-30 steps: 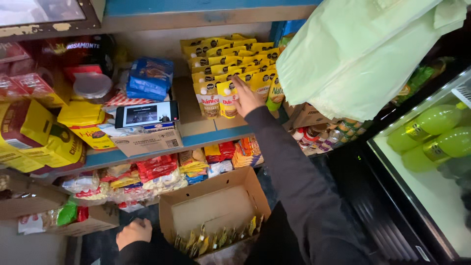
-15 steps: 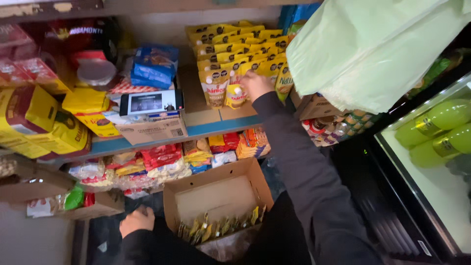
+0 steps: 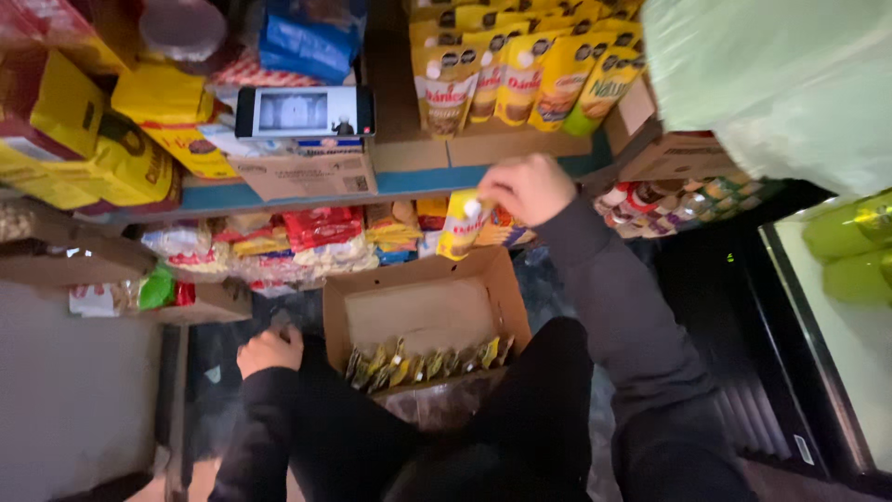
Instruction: The person picks up individual packets of sauce from a shelf and places them into a cardboard box.
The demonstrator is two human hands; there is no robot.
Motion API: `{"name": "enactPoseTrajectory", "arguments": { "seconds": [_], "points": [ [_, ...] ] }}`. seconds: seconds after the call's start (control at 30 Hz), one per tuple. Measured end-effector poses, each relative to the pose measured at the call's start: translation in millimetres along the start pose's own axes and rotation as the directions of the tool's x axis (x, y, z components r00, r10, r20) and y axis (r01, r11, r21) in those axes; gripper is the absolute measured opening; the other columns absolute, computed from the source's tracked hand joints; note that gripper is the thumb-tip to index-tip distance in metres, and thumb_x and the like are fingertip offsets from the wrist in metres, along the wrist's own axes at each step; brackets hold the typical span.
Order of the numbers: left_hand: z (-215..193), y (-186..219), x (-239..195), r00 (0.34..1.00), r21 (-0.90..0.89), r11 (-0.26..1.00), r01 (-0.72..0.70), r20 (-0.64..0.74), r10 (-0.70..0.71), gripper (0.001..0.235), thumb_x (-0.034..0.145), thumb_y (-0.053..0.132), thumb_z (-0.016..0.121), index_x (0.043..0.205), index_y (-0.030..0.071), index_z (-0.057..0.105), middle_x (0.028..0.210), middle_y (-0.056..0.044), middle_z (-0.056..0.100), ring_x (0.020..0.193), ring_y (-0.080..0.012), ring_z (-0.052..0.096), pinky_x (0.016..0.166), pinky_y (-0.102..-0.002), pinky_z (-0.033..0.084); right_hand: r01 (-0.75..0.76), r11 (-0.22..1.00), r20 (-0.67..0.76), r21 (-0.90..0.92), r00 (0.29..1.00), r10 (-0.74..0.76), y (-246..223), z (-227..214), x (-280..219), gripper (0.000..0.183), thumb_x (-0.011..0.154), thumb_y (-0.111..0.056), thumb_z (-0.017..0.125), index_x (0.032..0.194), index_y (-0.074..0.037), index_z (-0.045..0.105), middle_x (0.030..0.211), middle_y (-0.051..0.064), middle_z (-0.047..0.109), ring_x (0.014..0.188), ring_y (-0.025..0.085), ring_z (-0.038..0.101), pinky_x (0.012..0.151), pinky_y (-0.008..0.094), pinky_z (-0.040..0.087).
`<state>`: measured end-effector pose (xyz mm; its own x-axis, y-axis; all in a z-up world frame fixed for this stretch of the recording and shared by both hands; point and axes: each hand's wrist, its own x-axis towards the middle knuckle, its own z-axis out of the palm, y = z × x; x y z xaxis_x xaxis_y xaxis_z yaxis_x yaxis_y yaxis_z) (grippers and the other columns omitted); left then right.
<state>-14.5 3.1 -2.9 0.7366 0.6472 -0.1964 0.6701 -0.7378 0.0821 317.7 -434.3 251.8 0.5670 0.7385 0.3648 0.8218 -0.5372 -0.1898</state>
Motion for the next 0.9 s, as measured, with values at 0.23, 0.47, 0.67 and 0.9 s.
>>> {"name": "enactPoseTrajectory", "arguments": {
  "seconds": [0.23,0.47,0.67,0.9],
  "points": [
    [-19,-4,-19,1.000,0.036,0.999,-0.011,-0.014,0.011,0.042,0.101,0.048,0.062,0.110,0.020,0.092,0.093,-0.013,0.089,0.093,-0.0368,0.086,0.096,-0.047,0.063,-0.079,0.977,0.136,0.199,0.989,0.052,-31,143,-83,0.018,0.102,-0.047,0.081,0.090,-0.034,0.081,0.089,-0.006,0.083,0.092,0.026,0.082,0.078,0.038,0.065],
    [-3,-24,-25,0.991,-0.061,0.998,-0.018,-0.132,0.009,0.033,0.098,0.044,0.066,0.098,0.019,0.088,0.082,-0.016,0.083,0.084,-0.0407,0.084,0.088,-0.049,0.063,-0.324,0.922,0.529,0.211,0.831,0.171,-43,307,-160,0.011,0.103,-0.035,0.079,0.099,-0.026,0.083,0.102,-0.004,0.087,0.099,0.031,0.083,0.092,0.047,0.067],
    [-4,-36,-35,0.991,-0.003,0.999,0.047,-0.128,-0.047,0.035,0.098,0.048,0.065,0.091,0.023,0.088,0.076,-0.016,0.081,0.082,-0.0411,0.083,0.093,-0.046,0.061,-0.355,0.930,0.755,0.091,0.633,0.168,-50,415,-194,0.010,0.107,-0.031,0.078,0.109,-0.023,0.085,0.109,0.005,0.085,0.105,0.035,0.082,0.093,0.049,0.068],
    [0,-57,-47,0.978,-0.076,0.997,0.014,-0.208,-0.030,0.027,0.098,0.043,0.068,0.091,0.024,0.087,0.075,-0.015,0.079,0.077,-0.0414,0.080,0.095,-0.046,0.061,-0.295,0.955,0.911,-0.030,0.385,0.148,-63,509,-226,0.021,0.112,-0.027,0.069,0.121,-0.022,0.087,0.125,0.009,0.085,0.117,0.038,0.079,0.103,0.049,0.066]
  ]
}}
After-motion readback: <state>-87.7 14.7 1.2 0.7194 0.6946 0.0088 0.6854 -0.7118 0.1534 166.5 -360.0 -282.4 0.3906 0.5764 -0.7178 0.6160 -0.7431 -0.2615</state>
